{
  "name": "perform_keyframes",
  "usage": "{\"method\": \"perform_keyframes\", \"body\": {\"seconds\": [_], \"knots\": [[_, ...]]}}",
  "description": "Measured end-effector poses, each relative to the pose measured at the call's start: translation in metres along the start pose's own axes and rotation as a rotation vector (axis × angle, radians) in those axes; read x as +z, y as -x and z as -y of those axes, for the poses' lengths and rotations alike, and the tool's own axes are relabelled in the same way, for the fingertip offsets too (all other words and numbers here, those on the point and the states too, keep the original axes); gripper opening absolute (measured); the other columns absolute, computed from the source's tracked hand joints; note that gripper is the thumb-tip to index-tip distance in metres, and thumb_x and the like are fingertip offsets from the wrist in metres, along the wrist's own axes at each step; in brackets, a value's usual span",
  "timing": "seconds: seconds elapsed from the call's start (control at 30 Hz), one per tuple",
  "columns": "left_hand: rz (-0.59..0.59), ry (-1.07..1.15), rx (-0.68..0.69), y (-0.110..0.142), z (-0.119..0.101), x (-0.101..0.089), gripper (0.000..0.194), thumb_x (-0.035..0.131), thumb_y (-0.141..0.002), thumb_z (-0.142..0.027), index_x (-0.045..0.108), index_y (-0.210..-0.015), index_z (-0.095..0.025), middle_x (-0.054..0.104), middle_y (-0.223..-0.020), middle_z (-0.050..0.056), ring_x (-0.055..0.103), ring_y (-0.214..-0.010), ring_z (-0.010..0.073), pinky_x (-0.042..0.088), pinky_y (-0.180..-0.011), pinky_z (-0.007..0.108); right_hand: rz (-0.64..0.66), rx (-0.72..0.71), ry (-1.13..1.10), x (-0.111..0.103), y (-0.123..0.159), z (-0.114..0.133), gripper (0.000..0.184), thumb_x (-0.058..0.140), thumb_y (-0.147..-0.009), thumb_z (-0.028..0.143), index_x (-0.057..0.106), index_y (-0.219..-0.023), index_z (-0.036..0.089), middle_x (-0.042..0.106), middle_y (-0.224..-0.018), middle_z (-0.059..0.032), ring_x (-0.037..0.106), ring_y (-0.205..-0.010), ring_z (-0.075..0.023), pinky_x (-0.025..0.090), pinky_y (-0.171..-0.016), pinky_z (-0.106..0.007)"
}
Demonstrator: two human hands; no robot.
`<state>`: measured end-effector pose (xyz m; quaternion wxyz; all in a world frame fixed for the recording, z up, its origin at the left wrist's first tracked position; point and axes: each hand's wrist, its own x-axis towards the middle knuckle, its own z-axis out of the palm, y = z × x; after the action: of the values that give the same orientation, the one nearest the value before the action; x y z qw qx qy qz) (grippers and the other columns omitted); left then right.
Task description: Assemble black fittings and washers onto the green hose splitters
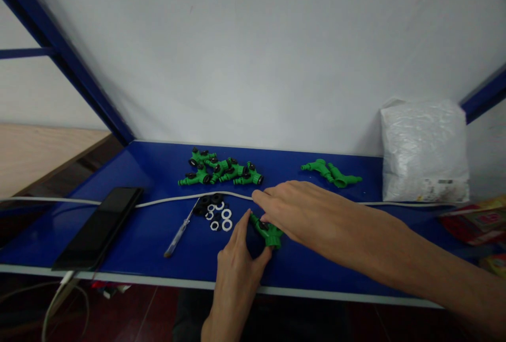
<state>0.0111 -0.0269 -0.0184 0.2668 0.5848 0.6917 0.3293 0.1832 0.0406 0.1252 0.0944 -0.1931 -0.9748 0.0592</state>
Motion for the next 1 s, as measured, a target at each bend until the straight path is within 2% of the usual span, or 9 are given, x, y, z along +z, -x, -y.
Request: {"method": "perform_keyframes", "body": {"seconds": [0.1,0.17,0.33,0.47,0.57,0.63,0.73,0.83,1.0], "knots": [[-0.024,0.008,0.018,0.000,0.001,0.001,0.067,0.071,-0.078,-0.024,0.053,-0.143,-0.024,0.076,-0.114,0.008,0.075,-0.099,0.0288,0.058,-0.074,0.034,-0.041,0.043,0.073,0.006,-0.007,-0.001,0.015,0.055,-0.099,0.019,0.062,-0.112,0.020,0.068,-0.100,-0.0056,0.062,-0.085,-0.0226,0.045,-0.073,-0.034],[-0.030,0.013,0.030,0.000,0.000,0.000,0.067,0.071,-0.078,-0.024,0.053,-0.143,-0.025,0.076,-0.114,0.008,0.075,-0.099,0.0290,0.058,-0.074,0.034,-0.043,0.084,0.137,0.012,-0.012,-0.004,0.008,0.055,-0.100,0.022,0.063,-0.100,0.020,0.066,-0.089,-0.0039,0.060,-0.076,-0.0210,0.042,-0.068,-0.032],[0.016,-0.005,-0.016,0.001,-0.003,-0.001,0.068,0.070,-0.081,-0.024,0.050,-0.146,-0.023,0.074,-0.122,0.010,0.074,-0.104,0.0286,0.058,-0.077,0.035,-0.020,0.199,0.195,0.013,-0.008,-0.014,0.016,0.058,-0.101,0.031,0.063,-0.090,0.020,0.064,-0.079,-0.0018,0.061,-0.072,-0.0206,0.036,-0.064,-0.032],[0.014,-0.018,-0.035,0.002,-0.003,-0.001,0.066,0.070,-0.083,-0.024,0.050,-0.146,-0.024,0.068,-0.134,0.009,0.074,-0.103,0.0260,0.059,-0.079,0.034,-0.003,0.446,-0.062,0.015,0.026,-0.024,0.031,0.055,-0.102,0.041,0.062,-0.078,0.022,0.066,-0.072,0.0009,0.062,-0.067,-0.0179,0.039,-0.064,-0.031],[0.018,-0.019,-0.035,0.003,-0.004,-0.002,0.065,0.070,-0.083,-0.024,0.051,-0.145,-0.027,0.066,-0.138,0.007,0.075,-0.097,0.0237,0.060,-0.079,0.034,-0.182,0.677,-0.256,0.037,0.072,-0.028,0.030,0.054,-0.101,0.048,0.066,-0.088,0.024,0.069,-0.078,0.0018,0.063,-0.065,-0.0162,0.044,-0.061,-0.028],[0.031,-0.013,-0.036,0.003,-0.006,-0.004,0.065,0.070,-0.083,-0.023,0.051,-0.145,-0.028,0.066,-0.138,0.006,0.075,-0.094,0.0226,0.059,-0.080,0.034,-0.343,0.789,-0.235,0.063,0.104,-0.028,0.036,0.054,-0.098,0.056,0.066,-0.090,0.024,0.069,-0.078,0.0001,0.065,-0.065,-0.0180,0.048,-0.062,-0.029],[0.053,-0.003,-0.039,0.002,-0.007,-0.007,0.064,0.070,-0.084,-0.025,0.050,-0.146,-0.028,0.067,-0.136,0.006,0.075,-0.088,0.0213,0.059,-0.080,0.033,-0.440,0.827,-0.085,0.102,0.134,-0.026,0.043,0.049,-0.099,0.060,0.067,-0.087,0.023,0.068,-0.087,-0.0054,0.068,-0.079,-0.0228,0.053,-0.077,-0.036],[0.071,0.015,-0.036,0.001,-0.007,-0.008,0.068,0.073,-0.084,-0.031,0.048,-0.148,-0.027,0.066,-0.138,0.009,0.075,-0.081,0.0208,0.059,-0.076,0.034,-0.447,0.798,0.112,0.126,0.138,-0.025,0.046,0.043,-0.103,0.055,0.069,-0.090,0.021,0.067,-0.094,-0.0110,0.065,-0.088,-0.0282,0.052,-0.084,-0.045],[0.041,0.114,-0.016,0.007,-0.008,-0.007,0.082,0.083,-0.076,-0.037,0.047,-0.150,-0.030,0.050,-0.155,0.012,0.068,-0.058,0.0135,0.060,-0.066,0.033,-0.485,0.778,0.384,0.129,0.116,-0.016,0.047,0.037,-0.105,0.047,0.071,-0.108,0.015,0.064,-0.107,-0.0191,0.061,-0.095,-0.0347,0.052,-0.080,-0.052]]}}
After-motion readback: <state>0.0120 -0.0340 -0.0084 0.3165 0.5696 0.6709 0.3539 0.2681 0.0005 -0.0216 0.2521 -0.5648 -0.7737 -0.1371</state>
